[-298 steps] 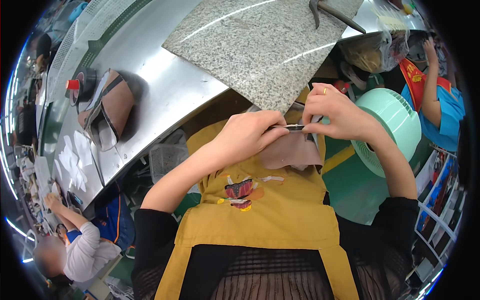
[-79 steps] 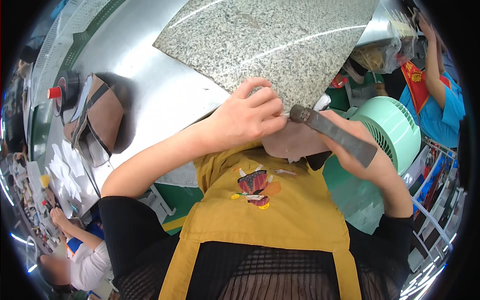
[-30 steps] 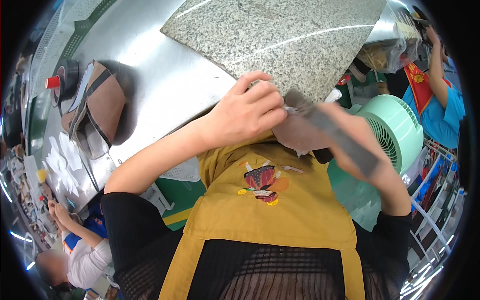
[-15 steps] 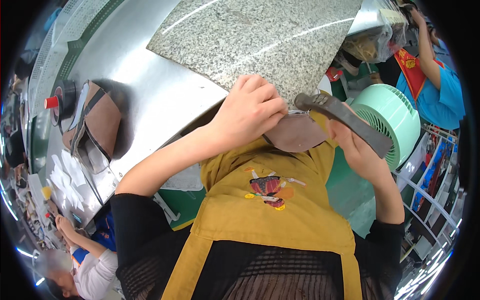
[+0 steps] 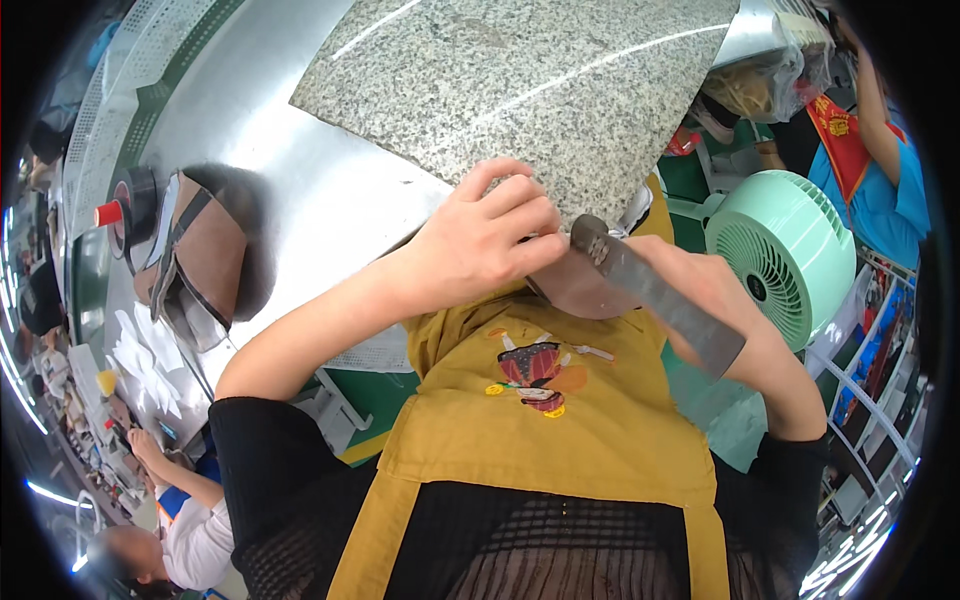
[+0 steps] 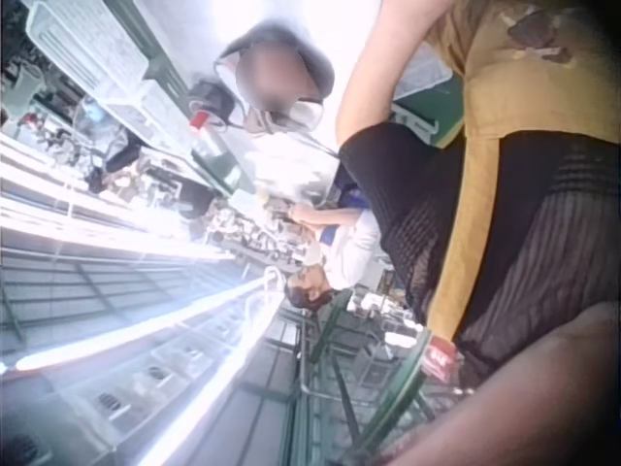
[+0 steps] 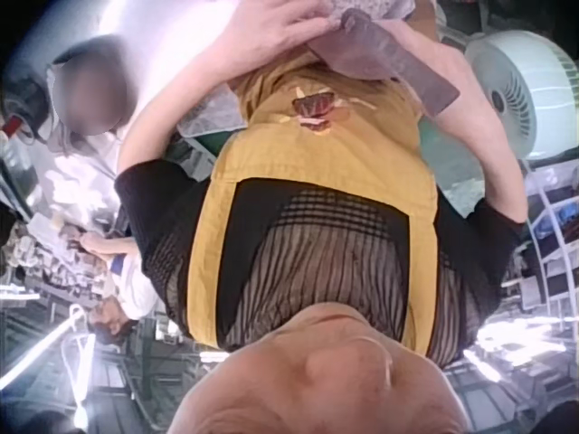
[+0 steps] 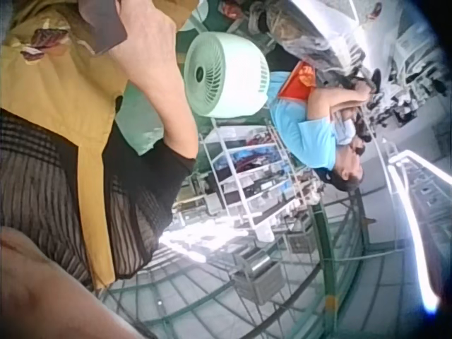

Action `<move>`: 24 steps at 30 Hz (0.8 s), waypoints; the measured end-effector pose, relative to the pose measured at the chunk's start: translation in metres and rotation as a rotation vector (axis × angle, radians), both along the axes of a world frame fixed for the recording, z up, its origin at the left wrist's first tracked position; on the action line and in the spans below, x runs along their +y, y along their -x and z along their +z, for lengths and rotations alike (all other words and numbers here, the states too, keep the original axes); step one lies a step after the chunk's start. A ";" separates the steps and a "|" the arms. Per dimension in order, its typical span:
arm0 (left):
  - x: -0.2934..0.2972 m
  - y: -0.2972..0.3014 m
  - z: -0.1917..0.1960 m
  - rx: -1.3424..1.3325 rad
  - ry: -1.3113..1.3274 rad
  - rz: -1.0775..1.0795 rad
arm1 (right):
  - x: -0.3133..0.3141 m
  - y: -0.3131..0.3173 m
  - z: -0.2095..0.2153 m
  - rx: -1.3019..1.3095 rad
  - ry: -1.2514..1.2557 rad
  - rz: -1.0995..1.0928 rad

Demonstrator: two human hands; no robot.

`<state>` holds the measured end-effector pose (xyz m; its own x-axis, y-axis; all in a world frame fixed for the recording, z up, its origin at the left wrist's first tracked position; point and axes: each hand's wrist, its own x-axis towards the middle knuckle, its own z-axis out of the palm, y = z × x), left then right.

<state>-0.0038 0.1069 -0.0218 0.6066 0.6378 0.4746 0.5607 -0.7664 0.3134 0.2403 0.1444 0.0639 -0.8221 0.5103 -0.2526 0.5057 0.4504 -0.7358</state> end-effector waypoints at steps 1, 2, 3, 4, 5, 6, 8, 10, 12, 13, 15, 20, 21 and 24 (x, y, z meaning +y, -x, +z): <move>0.000 0.000 0.000 0.010 -0.010 0.004 | 0.000 0.000 0.000 0.043 -0.020 -0.033; -0.001 0.000 -0.001 0.017 -0.021 0.008 | -0.001 0.000 0.000 0.083 -0.041 -0.065; -0.002 0.000 -0.003 0.025 -0.032 0.013 | -0.001 0.000 0.000 0.123 -0.061 -0.098; -0.002 0.000 -0.002 0.029 -0.029 0.017 | -0.003 0.000 -0.001 0.095 -0.087 -0.079; -0.001 0.000 0.002 0.036 -0.021 0.018 | -0.005 0.002 -0.002 0.070 -0.108 -0.064; -0.001 0.001 0.004 0.043 -0.013 0.019 | -0.008 0.004 -0.004 0.045 -0.130 -0.048; -0.005 0.003 0.001 -0.055 0.142 0.061 | -0.012 0.006 -0.005 0.002 -0.109 -0.030; -0.006 0.007 0.001 -0.101 0.213 0.080 | -0.010 0.005 -0.007 -0.013 -0.111 -0.023; -0.009 0.011 0.002 -0.090 0.214 0.080 | -0.005 0.005 -0.005 -0.010 -0.049 -0.018; -0.009 0.010 0.002 -0.074 0.179 0.072 | -0.003 0.005 -0.003 -0.008 -0.018 -0.015; -0.009 0.009 0.002 -0.043 0.116 0.048 | -0.002 0.006 0.001 0.045 -0.040 -0.052; -0.010 0.008 0.000 0.002 0.031 0.053 | -0.008 0.007 -0.010 0.025 -0.054 -0.039; -0.010 0.008 0.001 0.003 0.020 0.052 | -0.006 0.007 -0.009 0.033 -0.028 -0.032; -0.010 0.009 0.002 0.017 0.010 0.053 | 0.002 0.009 -0.005 0.110 0.033 -0.023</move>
